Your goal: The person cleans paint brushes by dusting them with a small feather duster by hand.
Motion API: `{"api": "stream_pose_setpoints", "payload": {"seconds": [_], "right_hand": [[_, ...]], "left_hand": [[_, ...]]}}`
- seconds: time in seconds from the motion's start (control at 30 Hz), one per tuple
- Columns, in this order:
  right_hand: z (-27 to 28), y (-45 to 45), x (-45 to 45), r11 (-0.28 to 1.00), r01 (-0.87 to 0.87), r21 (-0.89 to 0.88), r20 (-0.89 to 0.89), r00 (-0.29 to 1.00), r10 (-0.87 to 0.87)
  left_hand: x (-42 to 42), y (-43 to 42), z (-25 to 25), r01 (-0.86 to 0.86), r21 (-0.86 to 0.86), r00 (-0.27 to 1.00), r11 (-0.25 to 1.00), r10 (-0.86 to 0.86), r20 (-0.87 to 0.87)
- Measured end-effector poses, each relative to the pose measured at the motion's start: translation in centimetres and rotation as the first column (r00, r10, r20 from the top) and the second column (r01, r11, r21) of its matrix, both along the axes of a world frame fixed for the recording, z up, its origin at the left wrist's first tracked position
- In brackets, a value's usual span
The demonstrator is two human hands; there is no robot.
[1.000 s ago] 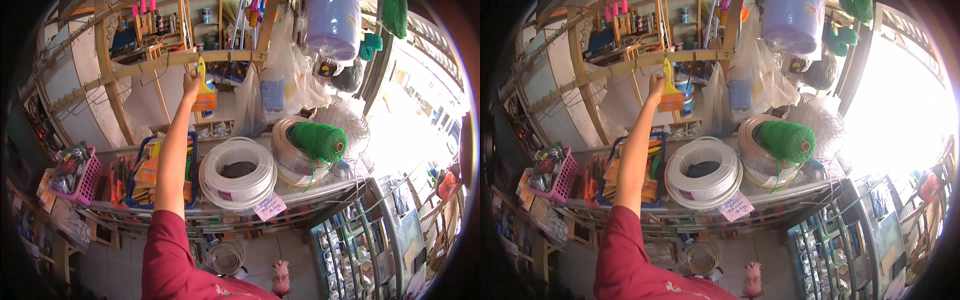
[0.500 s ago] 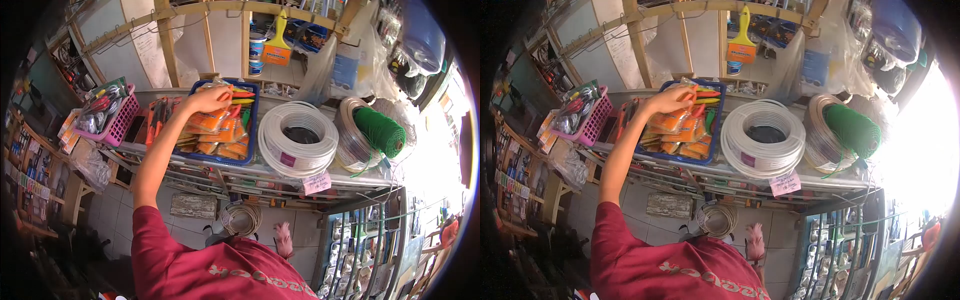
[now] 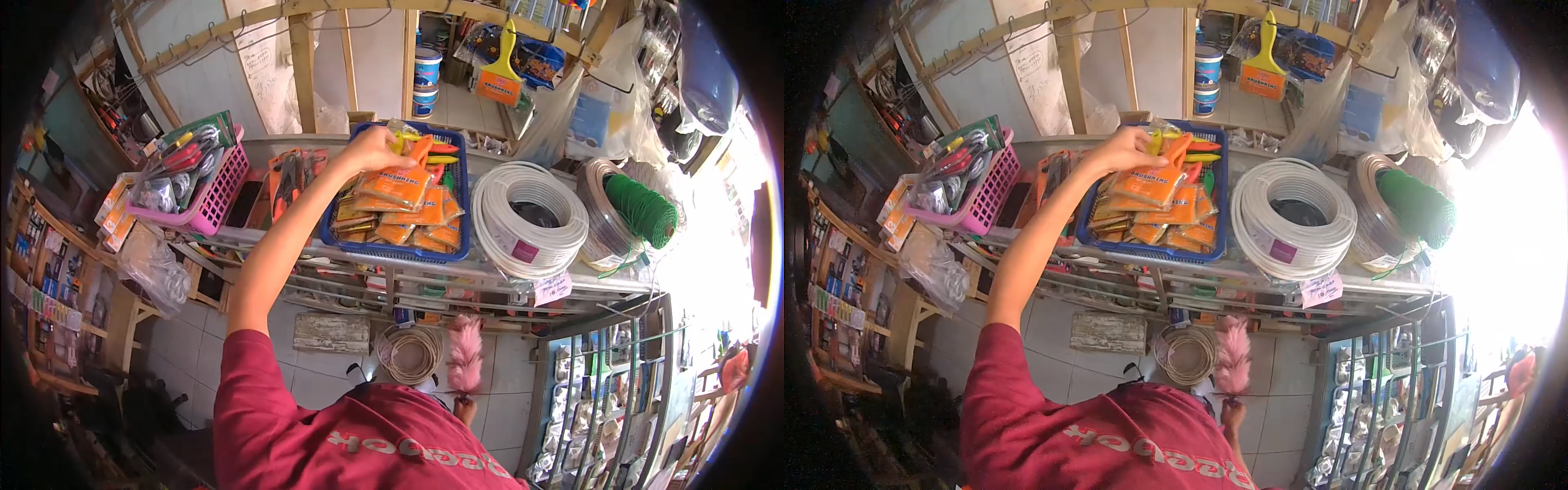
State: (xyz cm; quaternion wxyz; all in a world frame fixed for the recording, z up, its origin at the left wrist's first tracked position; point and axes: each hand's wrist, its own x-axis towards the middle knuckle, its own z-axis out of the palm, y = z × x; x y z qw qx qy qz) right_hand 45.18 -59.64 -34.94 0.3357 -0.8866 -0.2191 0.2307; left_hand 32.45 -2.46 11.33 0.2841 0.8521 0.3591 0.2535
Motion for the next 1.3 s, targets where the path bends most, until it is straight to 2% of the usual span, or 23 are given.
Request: {"api": "stream_pose_setpoints", "payload": {"seconds": [0.03, 0.07, 0.13, 0.23, 0.27, 0.3, 0.4, 0.43, 0.5, 0.57, 0.67, 0.73, 0.8, 0.87, 0.93, 0.97, 1.0, 1.07, 1.1, 1.17, 1.2, 1.27, 1.3], "right_hand": [[0.2, 0.4, -1.3, 0.998, 0.043, -0.038, -0.049, 0.998, -0.045], [0.0, 0.5, -2.5, 0.999, 0.048, 0.004, -0.017, 0.999, -0.048], [-0.7, 0.8, -3.8, 0.995, 0.052, 0.089, 0.049, 0.997, -0.056], [-1.7, 1.1, -3.5, 0.991, 0.022, 0.133, 0.084, 0.996, -0.033], [-0.8, 2.0, -3.4, 0.986, 0.017, 0.164, 0.091, 0.995, -0.033], [0.3, 2.5, -3.0, 0.929, -0.078, 0.362, 0.186, 0.983, 0.010], [1.1, 3.5, -1.0, 0.926, -0.132, 0.355, 0.263, 0.964, 0.036], [1.1, 4.5, -1.5, 0.913, -0.064, 0.403, 0.491, 0.857, -0.157], [3.0, 6.8, -0.9, 0.802, -0.049, 0.595, 0.441, 0.855, -0.275], [6.9, 9.4, -0.3, 0.775, -0.127, 0.619, 0.388, 0.908, -0.161], [13.8, 13.7, -0.5, 0.735, -0.279, 0.618, 0.299, 0.948, 0.108], [17.7, 15.8, -1.5, 0.691, -0.418, 0.589, 0.277, 0.908, 0.314], [20.0, 17.1, -2.6, 0.611, -0.596, 0.521, 0.309, 0.799, 0.516], [21.6, 18.3, -3.6, 0.619, -0.668, 0.413, 0.286, 0.741, 0.607], [23.0, 19.4, -4.2, 0.784, -0.570, 0.247, 0.134, 0.821, 0.555], [24.8, 20.1, -6.5, 0.696, -0.374, 0.613, 0.066, 0.902, 0.426], [20.3, 19.5, -5.0, 0.739, -0.273, 0.616, -0.020, 0.932, 0.361], [21.1, 20.2, -7.5, 0.559, -0.065, 0.827, -0.206, 0.890, 0.408], [20.8, 20.4, -6.0, 0.596, -0.574, 0.562, 0.151, 0.779, 0.608], [21.7, 21.2, -5.7, 0.657, -0.710, 0.254, 0.081, 0.693, 0.717], [22.1, 21.6, -5.6, 0.628, -0.774, 0.087, 0.043, 0.632, 0.773], [21.4, 22.8, -6.7, 0.616, -0.712, 0.338, 0.110, 0.680, 0.725], [21.6, 23.4, -6.5, 0.546, -0.761, 0.351, 0.149, 0.621, 0.769]], "left_hand": [[-0.1, -1.0, 0.6, 0.218, -0.096, 0.975, 0.971, -0.220, -0.012], [0.0, -2.1, 1.6, 0.107, -0.016, 0.972, 0.994, -0.108, -0.207], [0.3, -2.1, 1.4, 0.035, 0.035, 0.955, 0.999, -0.023, -0.297], [-0.1, -2.7, 2.3, 0.040, 0.073, 0.935, 0.997, -0.011, -0.353], [-0.3, -2.6, 2.0, 0.044, 0.043, 0.967, 0.998, -0.031, -0.254], [-0.6, -2.3, 1.4, 0.051, 0.014, 0.987, 0.999, -0.048, -0.155], [-1.9, -1.9, 0.2, 0.087, -0.090, 0.982, 0.992, -0.069, 0.178], [-2.5, -1.9, -0.1, 0.103, -0.127, 0.954, 0.986, -0.062, 0.292], [-4.4, -2.5, 0.2, 0.253, -0.350, 0.882, 0.902, -0.066, 0.467], [-6.7, -5.1, 1.4, 0.377, -0.470, 0.795, 0.798, -0.019, 0.606], [-9.7, -10.5, 0.3, 0.590, -0.497, 0.466, 0.637, 0.234, 0.853], [-11.1, -15.1, -1.4, 0.559, -0.459, 0.245, 0.691, 0.391, 0.887], [-13.0, -19.5, -3.2, 0.456, -0.475, 0.219, 0.753, 0.422, 0.880], [-14.6, -23.0, -4.2, 0.301, -0.509, 0.211, 0.806, 0.464, 0.860], [-16.5, -25.2, -6.7, 0.336, -0.497, 0.119, 0.800, 0.487, 0.865], [-17.6, -26.3, -6.7, 0.274, -0.514, 0.132, 0.813, 0.498, 0.857], [-18.7, -27.1, -7.0, 0.235, -0.523, 0.128, 0.819, 0.507, 0.852], [-20.6, -28.4, -7.3, 0.159, -0.531, 0.121, 0.832, 0.518, 0.847], [-21.3, -29.0, -7.2, 0.131, -0.546, 0.117, 0.827, 0.534, 0.837], [-22.4, -29.7, -7.3, 0.102, -0.528, 0.084, 0.843, 0.522, 0.849], [-22.9, -29.9, -7.3, 0.094, -0.517, 0.069, 0.851, 0.513, 0.856], [-23.9, -30.3, -7.7, 0.117, -0.514, 0.052, 0.850, 0.512, 0.857], [-24.1, -30.5, -7.5, 0.126, -0.515, 0.040, 0.848, 0.514, 0.857]]}}
